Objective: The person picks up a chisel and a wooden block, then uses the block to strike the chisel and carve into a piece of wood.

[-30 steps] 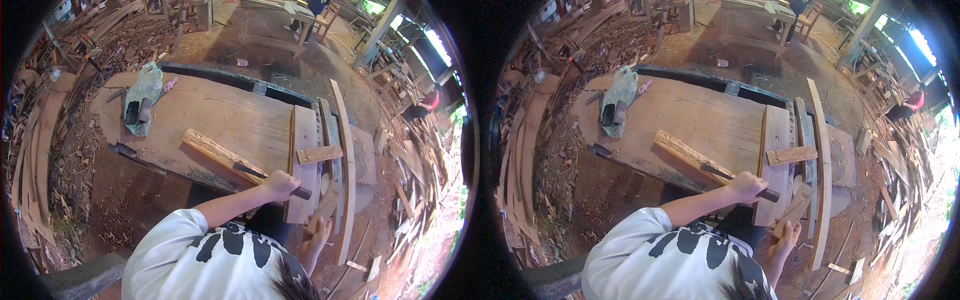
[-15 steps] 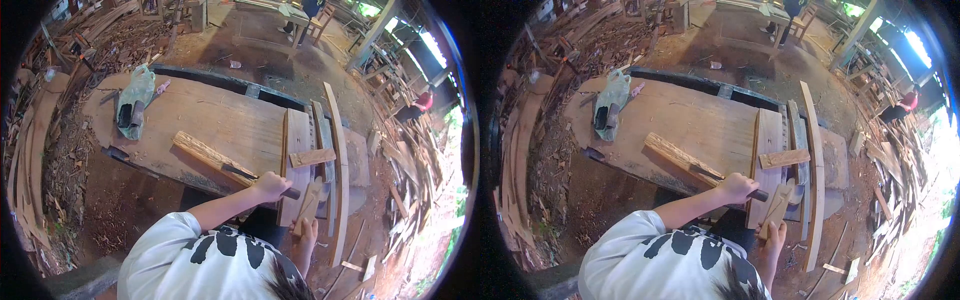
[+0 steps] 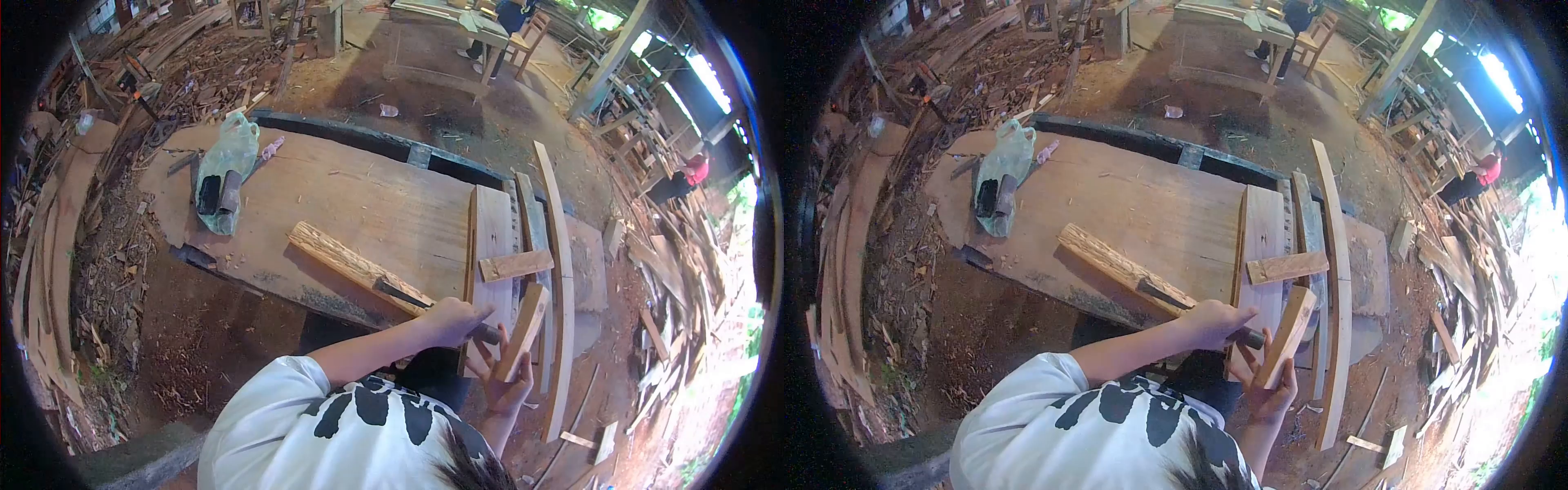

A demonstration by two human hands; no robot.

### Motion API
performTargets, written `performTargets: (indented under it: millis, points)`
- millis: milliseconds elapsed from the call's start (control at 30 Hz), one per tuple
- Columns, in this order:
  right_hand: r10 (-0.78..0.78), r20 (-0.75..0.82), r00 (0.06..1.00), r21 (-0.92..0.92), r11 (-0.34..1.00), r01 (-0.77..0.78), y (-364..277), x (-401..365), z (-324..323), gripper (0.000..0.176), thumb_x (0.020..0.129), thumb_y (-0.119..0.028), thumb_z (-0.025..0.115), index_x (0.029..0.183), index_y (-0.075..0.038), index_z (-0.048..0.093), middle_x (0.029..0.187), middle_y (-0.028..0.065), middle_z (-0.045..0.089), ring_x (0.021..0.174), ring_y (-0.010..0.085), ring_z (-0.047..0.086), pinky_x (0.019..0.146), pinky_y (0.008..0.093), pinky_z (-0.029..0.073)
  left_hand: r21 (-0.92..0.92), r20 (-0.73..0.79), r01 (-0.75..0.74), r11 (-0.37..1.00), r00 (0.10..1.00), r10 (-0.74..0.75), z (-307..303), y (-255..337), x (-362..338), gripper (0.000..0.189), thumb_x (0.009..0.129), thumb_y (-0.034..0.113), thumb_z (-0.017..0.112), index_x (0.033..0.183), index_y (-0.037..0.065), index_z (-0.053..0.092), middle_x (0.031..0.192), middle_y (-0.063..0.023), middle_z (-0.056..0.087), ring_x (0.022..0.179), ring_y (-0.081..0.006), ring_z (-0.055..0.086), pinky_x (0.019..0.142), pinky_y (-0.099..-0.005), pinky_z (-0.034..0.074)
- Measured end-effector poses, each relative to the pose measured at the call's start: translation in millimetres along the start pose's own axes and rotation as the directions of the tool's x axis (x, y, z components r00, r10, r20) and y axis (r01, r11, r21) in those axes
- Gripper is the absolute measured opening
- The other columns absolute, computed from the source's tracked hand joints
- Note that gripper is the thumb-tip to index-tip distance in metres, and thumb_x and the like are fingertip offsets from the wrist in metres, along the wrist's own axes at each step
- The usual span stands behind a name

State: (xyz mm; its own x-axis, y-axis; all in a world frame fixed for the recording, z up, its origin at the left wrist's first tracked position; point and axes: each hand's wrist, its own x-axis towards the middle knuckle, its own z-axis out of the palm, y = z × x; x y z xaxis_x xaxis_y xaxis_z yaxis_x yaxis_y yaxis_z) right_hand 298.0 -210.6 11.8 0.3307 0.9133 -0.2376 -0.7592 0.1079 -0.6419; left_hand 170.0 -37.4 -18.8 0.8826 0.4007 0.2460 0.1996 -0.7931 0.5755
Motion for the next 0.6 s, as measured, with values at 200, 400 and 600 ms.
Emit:
performTargets:
  millis: [200,400,600]
  points:
    - [0.026,-0.024,0.999,0.034,0.999,-0.025,16,12,-14,0.069,0.095,-0.05,0.05,0.145,-0.005,0.037,0.145,0.0117,0.045,0.123,0.0448,0.049,0.082,0.0622,0.051,-0.186,-0.099,-0.02,0.982,0.995,0.001,-10,7,-8,0.073,0.073,0.018,0.076,0.134,0.007,0.039,0.103,-0.021,0.061,0.093,-0.0384,0.064,0.072,-0.045,0.055]
    - [0.043,0.267,0.963,0.201,0.974,-0.1,22,16,-2,0.05,0.097,-0.046,0.051,0.139,-0.019,0.048,0.128,0.0118,0.056,0.101,0.0356,0.059,0.075,0.045,0.05,-0.135,-0.235,-0.267,0.954,0.944,0.231,-8,-3,-17,0.068,0.076,0.022,0.076,0.134,0.009,0.043,0.113,-0.016,0.059,0.116,-0.0369,0.053,0.094,-0.0457,0.049]
    - [0.049,0.074,0.996,0.261,0.963,-0.066,20,7,10,0.037,0.098,-0.041,0.054,0.125,-0.015,0.056,0.113,0.0105,0.058,0.085,0.0298,0.055,0.073,0.0426,0.051,0.076,-0.024,0.1,0.992,0.995,-0.098,-96,-54,-55,0.046,0.081,0.042,0.072,0.112,0.01,0.064,0.123,-0.0122,0.062,0.121,-0.03,0.053,0.108,-0.0458,0.037]
